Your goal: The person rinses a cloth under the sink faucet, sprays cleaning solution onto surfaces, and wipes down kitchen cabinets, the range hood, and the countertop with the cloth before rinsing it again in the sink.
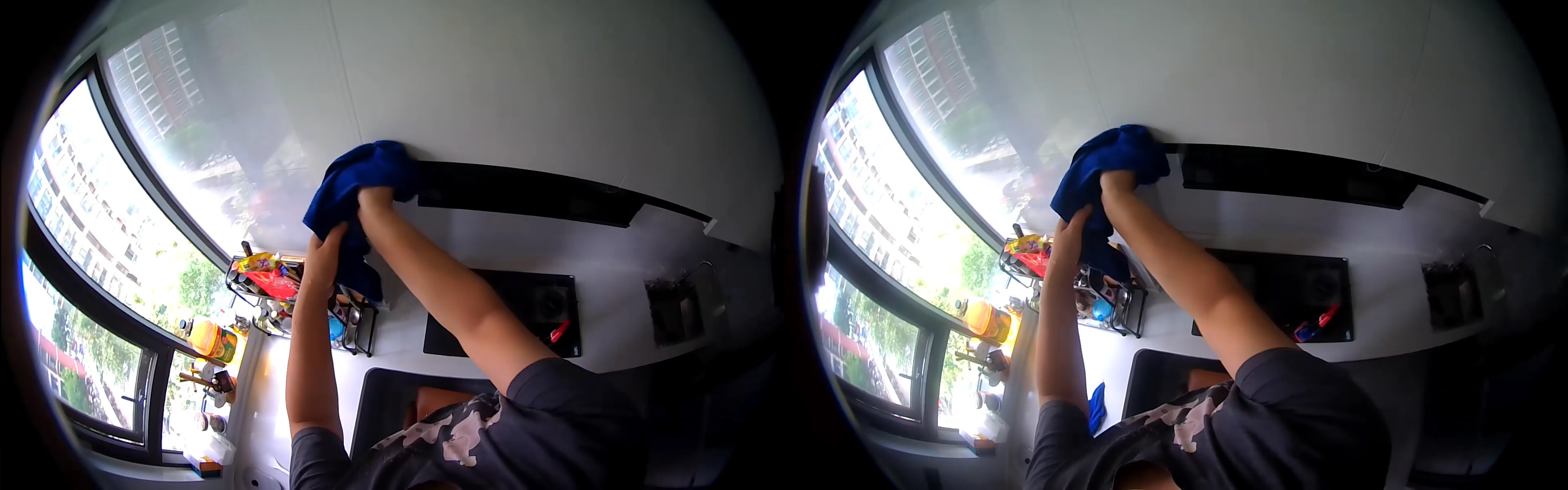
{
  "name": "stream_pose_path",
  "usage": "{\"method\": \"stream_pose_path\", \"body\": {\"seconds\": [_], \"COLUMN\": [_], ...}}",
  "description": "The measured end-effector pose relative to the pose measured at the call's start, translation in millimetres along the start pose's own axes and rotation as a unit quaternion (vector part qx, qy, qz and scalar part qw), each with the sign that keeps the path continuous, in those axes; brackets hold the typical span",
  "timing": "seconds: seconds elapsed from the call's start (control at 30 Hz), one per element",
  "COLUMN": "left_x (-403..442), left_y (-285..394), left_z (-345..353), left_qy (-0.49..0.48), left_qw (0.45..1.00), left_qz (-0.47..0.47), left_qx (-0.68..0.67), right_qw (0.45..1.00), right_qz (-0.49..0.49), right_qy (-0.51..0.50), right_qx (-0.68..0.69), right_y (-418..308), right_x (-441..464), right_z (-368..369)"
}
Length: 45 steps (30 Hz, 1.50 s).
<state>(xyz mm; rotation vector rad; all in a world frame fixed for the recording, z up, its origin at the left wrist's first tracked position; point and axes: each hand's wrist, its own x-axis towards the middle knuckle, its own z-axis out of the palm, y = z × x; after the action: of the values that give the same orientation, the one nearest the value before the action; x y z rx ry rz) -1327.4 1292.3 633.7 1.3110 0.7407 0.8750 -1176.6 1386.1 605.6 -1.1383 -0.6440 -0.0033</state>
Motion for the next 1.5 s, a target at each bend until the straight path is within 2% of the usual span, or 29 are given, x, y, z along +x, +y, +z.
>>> {"method": "stream_pose_path", "body": {"seconds": [0.03,0.13,0.17,0.2,0.23,0.27,0.3,0.33,0.37,0.43,0.47,0.57,0.63,0.7,0.77,0.83,0.87,0.93,0.97,1.0,1.07,1.1,1.13,1.23,1.3,1.33,1.37,1.43,1.5], "left_x": [-2,-6,-3,-2,-4,-2,-1,-5,-6,4,7,33,19,-2,-18,-29,-35,-31,-35,-39,-44,-47,-49,-52,-65,-70,-77,-74,-96], "left_y": [4,-13,-33,-48,-63,-79,-94,-93,-90,-85,-86,-115,-112,-108,-98,-93,-92,-114,-109,-109,-103,-98,-93,-74,-50,-42,-40,-63,-69], "left_z": [-7,-23,-33,-37,-37,-34,-28,-15,-5,17,20,26,22,17,13,15,20,29,43,57,91,109,125,165,194,211,227,268,297], "left_qy": [0.008,0.013,0.003,-0.021,-0.045,-0.063,-0.081,-0.112,-0.110,-0.076,-0.082,-0.088,-0.101,-0.135,-0.184,-0.205,-0.197,-0.154,-0.155,-0.174,-0.215,-0.237,-0.255,-0.292,-0.306,-0.311,-0.316,-0.353,-0.437], "left_qw": [1.000,0.998,0.994,0.991,0.988,0.986,0.984,0.981,0.976,0.984,0.983,0.990,0.986,0.957,0.916,0.915,0.923,0.952,0.951,0.945,0.943,0.945,0.947,0.937,0.935,0.934,0.932,0.920,0.892], "left_qz": [-0.005,-0.035,-0.029,-0.013,0.003,0.017,0.028,0.045,0.050,0.018,0.019,-0.051,-0.045,0.036,0.031,-0.033,-0.002,0.021,0.000,0.011,0.037,0.053,0.031,0.109,0.113,0.123,0.131,0.142,0.092], "left_qx": [-0.001,0.055,0.104,0.128,0.151,0.154,0.158,0.150,0.181,0.162,0.163,0.096,0.121,0.255,0.356,0.347,0.330,0.263,0.267,0.275,0.252,0.220,0.190,0.158,0.138,0.128,0.118,0.092,-0.074], "right_qw": [0.988,0.976,0.946,0.866,0.880,0.879,0.937,0.947,0.946,0.781,0.758,0.738,0.802,0.810,0.866,0.791,0.766,0.718,0.689,0.715,0.724,0.767,0.792,0.768,0.819,0.813,0.813,0.873,0.945], "right_qz": [-0.067,-0.211,-0.183,-0.184,-0.091,-0.095,-0.174,-0.245,-0.247,-0.516,-0.429,-0.389,-0.151,-0.100,-0.029,0.298,0.468,0.631,0.649,0.637,0.556,0.467,0.432,0.304,0.241,0.275,0.271,0.191,0.171], "right_qy": [0.008,-0.017,-0.077,-0.144,-0.136,-0.136,-0.175,-0.206,-0.206,-0.212,-0.267,-0.331,-0.332,-0.345,-0.315,-0.476,-0.404,-0.295,-0.295,-0.251,-0.339,-0.398,-0.431,-0.526,-0.504,-0.504,-0.506,-0.369,-0.208], "right_qx": [-0.139,-0.054,-0.255,-0.443,-0.446,-0.447,-0.247,-0.033,-0.033,-0.281,-0.412,-0.441,-0.473,-0.463,-0.386,-0.243,-0.178,0.020,0.132,0.138,0.226,0.189,0.013,-0.203,-0.133,0.099,0.097,0.257,0.184], "right_y": [1,45,18,-11,-20,-9,5,15,9,-5,-11,27,43,52,67,94,34,-8,4,-32,-48,-68,-116,-167,-201,-186,-194,-216,-201], "right_x": [-8,-24,-23,-22,-25,-23,-24,-19,-8,18,17,16,5,-15,-50,-74,-87,-112,-126,-127,-126,-122,-106,-77,-70,-70,-68,-72,-63], "right_z": [6,-5,-27,-49,-56,-68,-82,-94,-102,-115,-117,-115,-135,-174,-218,-276,-296,-337,-359,-370,-405,-414,-419,-447,-469,-484,-484,-479,-495]}}
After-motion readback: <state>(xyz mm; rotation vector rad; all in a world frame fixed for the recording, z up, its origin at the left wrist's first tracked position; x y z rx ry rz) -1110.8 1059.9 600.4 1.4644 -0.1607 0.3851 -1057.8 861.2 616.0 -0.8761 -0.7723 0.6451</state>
